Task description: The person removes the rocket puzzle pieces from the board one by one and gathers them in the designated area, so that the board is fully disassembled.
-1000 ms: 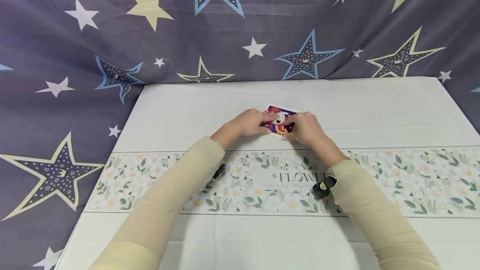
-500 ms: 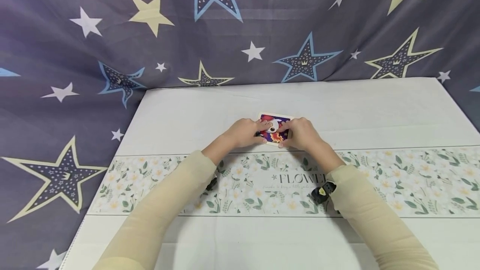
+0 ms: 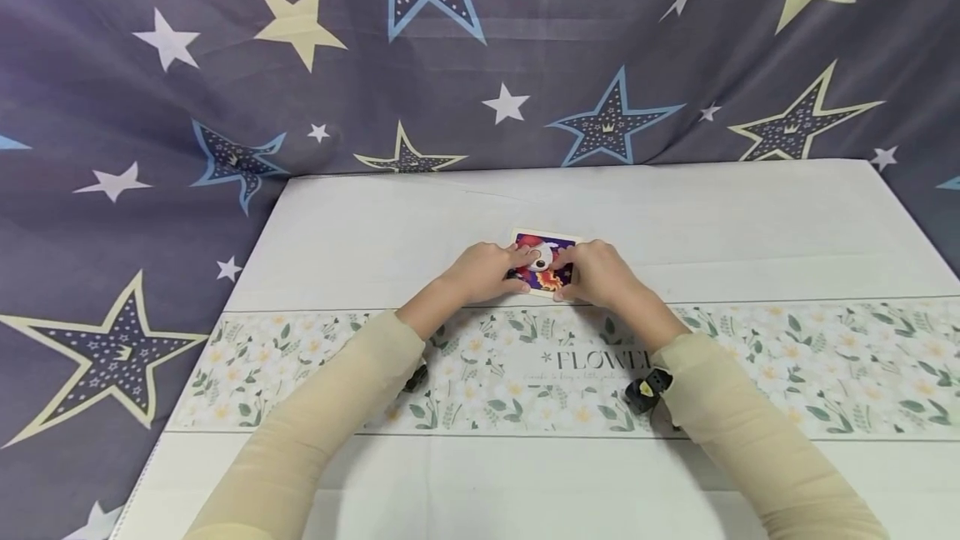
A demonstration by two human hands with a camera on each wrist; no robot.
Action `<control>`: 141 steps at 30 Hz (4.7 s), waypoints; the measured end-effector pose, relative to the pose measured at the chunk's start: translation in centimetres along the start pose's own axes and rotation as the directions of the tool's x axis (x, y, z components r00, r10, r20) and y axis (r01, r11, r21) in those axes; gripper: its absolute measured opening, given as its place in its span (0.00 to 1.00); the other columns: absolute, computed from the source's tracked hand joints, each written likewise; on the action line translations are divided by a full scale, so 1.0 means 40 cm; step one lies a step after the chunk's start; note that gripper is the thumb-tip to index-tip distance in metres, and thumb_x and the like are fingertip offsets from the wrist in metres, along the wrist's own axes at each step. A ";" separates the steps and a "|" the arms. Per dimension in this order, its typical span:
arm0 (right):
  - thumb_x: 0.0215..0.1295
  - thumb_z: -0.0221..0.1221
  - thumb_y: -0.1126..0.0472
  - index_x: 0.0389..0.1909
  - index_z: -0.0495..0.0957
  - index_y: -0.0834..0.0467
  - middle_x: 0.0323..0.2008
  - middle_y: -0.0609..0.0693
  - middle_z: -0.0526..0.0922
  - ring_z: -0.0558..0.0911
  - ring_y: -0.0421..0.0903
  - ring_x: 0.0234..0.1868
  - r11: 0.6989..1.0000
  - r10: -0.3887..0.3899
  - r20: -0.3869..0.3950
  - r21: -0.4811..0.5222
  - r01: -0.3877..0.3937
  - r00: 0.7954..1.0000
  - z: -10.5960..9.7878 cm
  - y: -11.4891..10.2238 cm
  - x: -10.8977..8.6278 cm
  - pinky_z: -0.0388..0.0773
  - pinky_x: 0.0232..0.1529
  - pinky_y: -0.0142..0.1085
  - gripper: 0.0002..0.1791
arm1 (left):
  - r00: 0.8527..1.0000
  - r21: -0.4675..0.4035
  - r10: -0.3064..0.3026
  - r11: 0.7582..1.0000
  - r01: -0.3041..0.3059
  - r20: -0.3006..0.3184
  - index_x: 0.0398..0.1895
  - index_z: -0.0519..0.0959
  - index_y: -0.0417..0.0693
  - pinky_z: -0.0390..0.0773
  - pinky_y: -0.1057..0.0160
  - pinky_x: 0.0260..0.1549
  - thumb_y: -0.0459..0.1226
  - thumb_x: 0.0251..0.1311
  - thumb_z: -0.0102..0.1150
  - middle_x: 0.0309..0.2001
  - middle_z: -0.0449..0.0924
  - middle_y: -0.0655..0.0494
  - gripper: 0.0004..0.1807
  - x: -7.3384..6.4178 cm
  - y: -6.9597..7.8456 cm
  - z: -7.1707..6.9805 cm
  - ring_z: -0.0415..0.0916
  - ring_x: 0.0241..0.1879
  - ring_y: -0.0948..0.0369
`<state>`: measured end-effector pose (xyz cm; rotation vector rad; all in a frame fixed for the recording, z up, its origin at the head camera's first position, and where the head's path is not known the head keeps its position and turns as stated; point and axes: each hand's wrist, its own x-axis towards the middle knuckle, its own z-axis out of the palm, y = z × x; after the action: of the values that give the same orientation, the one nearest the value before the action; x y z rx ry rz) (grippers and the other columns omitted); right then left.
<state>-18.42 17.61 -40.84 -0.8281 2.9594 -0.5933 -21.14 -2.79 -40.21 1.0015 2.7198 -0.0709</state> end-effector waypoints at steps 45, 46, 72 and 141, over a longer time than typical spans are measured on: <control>0.41 0.75 0.59 0.40 0.86 0.60 0.46 0.60 0.86 0.83 0.59 0.51 0.987 -0.145 0.033 0.080 0.142 0.989 0.035 -0.107 -0.044 0.78 0.38 0.41 0.21 | 0.983 0.179 0.027 0.984 0.006 -0.182 0.57 0.79 0.54 0.82 0.61 0.35 0.63 0.55 0.57 0.48 0.86 0.58 0.33 -0.164 0.042 0.043 0.85 0.36 0.58; 0.41 0.75 0.58 0.41 0.86 0.60 0.47 0.60 0.85 0.83 0.59 0.52 0.987 -0.143 0.039 0.081 0.139 0.989 0.035 -0.107 -0.044 0.77 0.37 0.40 0.22 | 0.983 0.185 0.028 0.983 0.007 -0.184 0.57 0.79 0.53 0.82 0.61 0.34 0.63 0.54 0.57 0.47 0.86 0.58 0.33 -0.166 0.043 0.044 0.85 0.35 0.58; 0.43 0.74 0.57 0.42 0.86 0.58 0.49 0.60 0.85 0.86 0.54 0.43 0.981 -0.183 0.065 0.079 0.178 0.981 0.040 -0.140 -0.094 0.77 0.33 0.37 0.22 | 0.975 0.273 0.051 0.962 0.010 -0.215 0.53 0.81 0.54 0.81 0.65 0.29 0.66 0.51 0.57 0.42 0.87 0.62 0.34 -0.226 0.084 0.048 0.83 0.30 0.65; 0.59 0.65 0.57 0.61 0.74 0.60 0.64 0.60 0.74 0.73 0.60 0.65 0.947 -0.321 0.001 0.008 0.321 0.947 0.080 -0.171 -0.138 0.75 0.58 0.51 0.28 | 0.986 -0.156 0.046 0.985 -0.071 -0.158 0.61 0.76 0.47 0.72 0.58 0.63 0.48 0.65 0.56 0.65 0.73 0.53 0.24 -0.322 0.056 0.066 0.71 0.65 0.57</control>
<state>-9.93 13.87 -41.83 -1.3226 2.8350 -0.6108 -9.67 -9.58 -39.56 1.0797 2.7753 0.2432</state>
